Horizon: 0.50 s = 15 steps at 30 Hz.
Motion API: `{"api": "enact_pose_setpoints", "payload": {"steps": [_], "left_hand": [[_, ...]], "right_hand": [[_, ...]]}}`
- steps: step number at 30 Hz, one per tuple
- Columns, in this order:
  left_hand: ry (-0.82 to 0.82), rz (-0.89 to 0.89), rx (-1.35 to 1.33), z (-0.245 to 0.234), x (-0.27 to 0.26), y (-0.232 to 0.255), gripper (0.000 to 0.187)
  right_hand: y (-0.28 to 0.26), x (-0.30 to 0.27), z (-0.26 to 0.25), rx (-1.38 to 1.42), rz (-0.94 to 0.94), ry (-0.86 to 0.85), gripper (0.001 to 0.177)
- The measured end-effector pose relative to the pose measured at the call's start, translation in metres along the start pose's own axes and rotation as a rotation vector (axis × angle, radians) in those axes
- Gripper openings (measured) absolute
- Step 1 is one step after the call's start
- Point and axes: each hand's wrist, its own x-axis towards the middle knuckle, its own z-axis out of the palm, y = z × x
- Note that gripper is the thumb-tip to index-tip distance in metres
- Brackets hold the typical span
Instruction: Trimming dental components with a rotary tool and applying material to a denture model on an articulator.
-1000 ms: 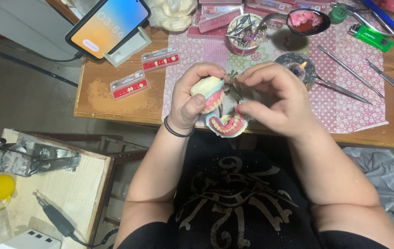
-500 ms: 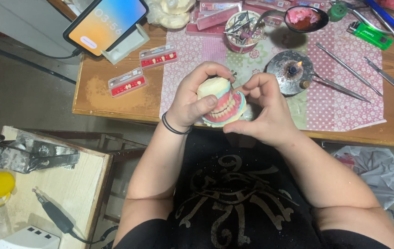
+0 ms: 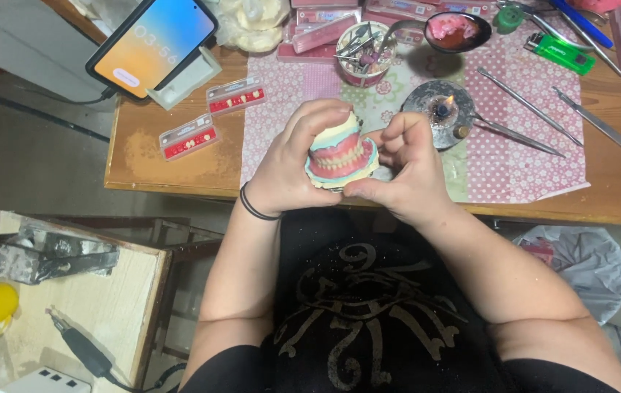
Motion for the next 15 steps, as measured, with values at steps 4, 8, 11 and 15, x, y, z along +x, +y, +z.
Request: {"api": "enact_pose_setpoints", "payload": {"steps": [4,8,11,15], "left_hand": [[0.013,0.024,0.043,-0.001,-0.002,-0.002,0.093],[0.015,0.012,0.003,-0.006,-0.001,0.004,0.09],[0.01,-0.045,-0.12,-0.005,-0.003,0.002,0.093],[-0.004,-0.048,-0.14,-0.008,-0.002,0.006,0.089]], "right_hand": [[0.003,-0.001,0.002,0.008,0.002,-0.024,0.087],[0.015,-0.003,-0.001,-0.014,0.0,-0.038,0.086],[0.023,-0.003,-0.006,-0.012,0.024,-0.027,0.087],[0.005,-0.004,0.004,0.006,0.039,-0.018,0.086]]}}
